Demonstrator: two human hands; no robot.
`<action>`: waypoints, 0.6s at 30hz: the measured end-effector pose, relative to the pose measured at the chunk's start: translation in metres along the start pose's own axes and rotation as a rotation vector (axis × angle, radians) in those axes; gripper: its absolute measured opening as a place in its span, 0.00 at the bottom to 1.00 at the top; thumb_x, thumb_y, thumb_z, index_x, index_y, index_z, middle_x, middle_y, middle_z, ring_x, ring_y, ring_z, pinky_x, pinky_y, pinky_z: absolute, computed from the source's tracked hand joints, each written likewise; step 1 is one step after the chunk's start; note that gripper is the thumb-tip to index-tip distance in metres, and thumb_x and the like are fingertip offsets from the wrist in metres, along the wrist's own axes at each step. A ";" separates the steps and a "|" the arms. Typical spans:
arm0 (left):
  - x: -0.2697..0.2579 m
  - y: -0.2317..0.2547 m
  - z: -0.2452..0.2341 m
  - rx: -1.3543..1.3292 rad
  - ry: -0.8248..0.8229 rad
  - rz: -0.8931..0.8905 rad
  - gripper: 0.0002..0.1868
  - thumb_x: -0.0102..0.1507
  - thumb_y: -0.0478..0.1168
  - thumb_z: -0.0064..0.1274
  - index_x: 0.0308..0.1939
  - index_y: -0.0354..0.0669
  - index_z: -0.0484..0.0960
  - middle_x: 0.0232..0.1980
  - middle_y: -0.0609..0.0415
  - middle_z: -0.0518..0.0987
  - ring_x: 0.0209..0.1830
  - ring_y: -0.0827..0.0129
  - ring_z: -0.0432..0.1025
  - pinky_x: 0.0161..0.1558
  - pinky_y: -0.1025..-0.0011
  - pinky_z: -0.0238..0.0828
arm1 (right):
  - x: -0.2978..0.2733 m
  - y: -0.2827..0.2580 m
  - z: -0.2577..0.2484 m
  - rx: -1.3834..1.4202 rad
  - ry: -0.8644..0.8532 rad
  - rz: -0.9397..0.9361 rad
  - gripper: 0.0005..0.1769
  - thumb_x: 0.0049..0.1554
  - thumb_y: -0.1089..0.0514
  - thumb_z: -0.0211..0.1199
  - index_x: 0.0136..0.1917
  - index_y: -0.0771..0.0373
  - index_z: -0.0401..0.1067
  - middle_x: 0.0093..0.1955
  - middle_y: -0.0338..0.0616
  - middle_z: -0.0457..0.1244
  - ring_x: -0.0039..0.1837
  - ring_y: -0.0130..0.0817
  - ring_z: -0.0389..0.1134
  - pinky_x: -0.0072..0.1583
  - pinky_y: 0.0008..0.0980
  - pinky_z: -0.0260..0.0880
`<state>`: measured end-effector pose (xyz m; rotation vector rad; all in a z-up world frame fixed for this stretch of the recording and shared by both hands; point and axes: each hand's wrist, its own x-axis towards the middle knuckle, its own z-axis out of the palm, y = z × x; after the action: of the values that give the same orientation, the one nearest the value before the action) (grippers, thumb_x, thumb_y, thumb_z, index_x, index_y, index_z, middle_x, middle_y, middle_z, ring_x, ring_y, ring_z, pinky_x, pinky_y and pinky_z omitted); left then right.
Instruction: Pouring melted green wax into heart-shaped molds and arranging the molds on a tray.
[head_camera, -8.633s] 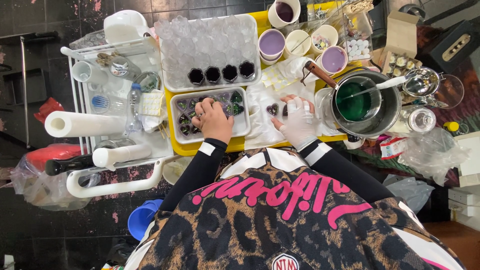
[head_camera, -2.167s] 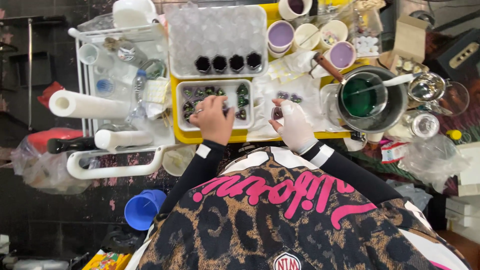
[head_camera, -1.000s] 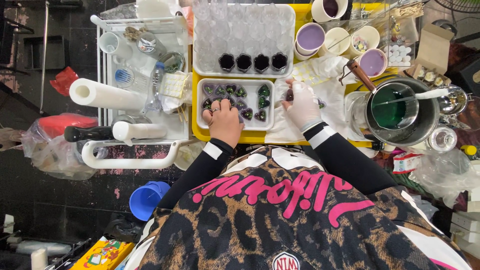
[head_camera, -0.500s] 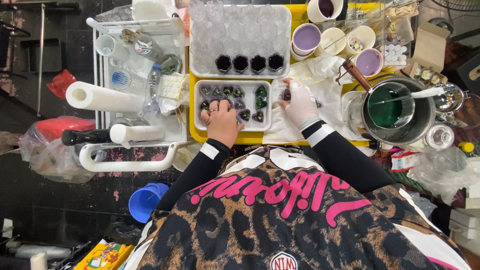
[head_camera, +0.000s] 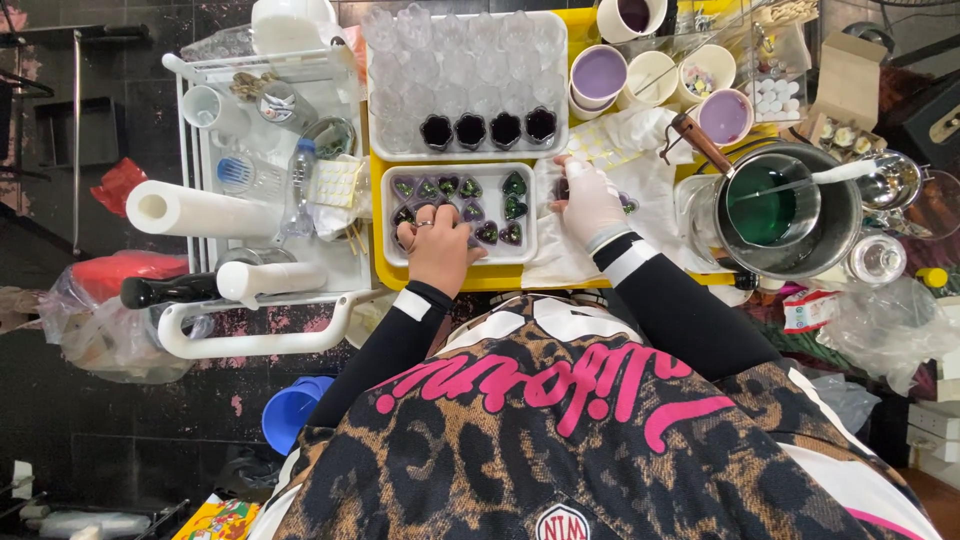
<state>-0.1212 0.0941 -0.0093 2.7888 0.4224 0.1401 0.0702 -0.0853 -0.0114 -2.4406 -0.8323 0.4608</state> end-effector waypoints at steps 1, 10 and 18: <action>0.001 0.000 -0.003 0.000 0.000 0.001 0.18 0.50 0.50 0.71 0.36 0.45 0.86 0.50 0.54 0.72 0.51 0.57 0.69 0.52 0.56 0.52 | 0.001 0.000 0.001 0.000 0.001 0.000 0.37 0.48 0.65 0.73 0.70 0.59 0.65 0.64 0.55 0.64 0.64 0.54 0.64 0.65 0.46 0.64; 0.007 0.003 -0.015 0.083 -0.031 0.040 0.20 0.45 0.50 0.73 0.35 0.45 0.87 0.50 0.55 0.73 0.53 0.58 0.67 0.54 0.57 0.53 | 0.003 0.002 0.001 0.022 0.007 0.021 0.39 0.47 0.67 0.73 0.70 0.60 0.65 0.64 0.56 0.65 0.64 0.54 0.66 0.64 0.45 0.65; 0.003 -0.013 0.009 0.001 0.003 0.088 0.17 0.48 0.49 0.71 0.37 0.48 0.87 0.47 0.57 0.74 0.51 0.60 0.67 0.55 0.56 0.52 | 0.004 0.003 -0.001 0.013 -0.005 0.020 0.39 0.47 0.66 0.73 0.71 0.59 0.66 0.63 0.56 0.65 0.64 0.55 0.66 0.64 0.45 0.65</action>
<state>-0.1208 0.1043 -0.0221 2.8097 0.2999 0.1635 0.0752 -0.0853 -0.0129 -2.4383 -0.8054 0.4779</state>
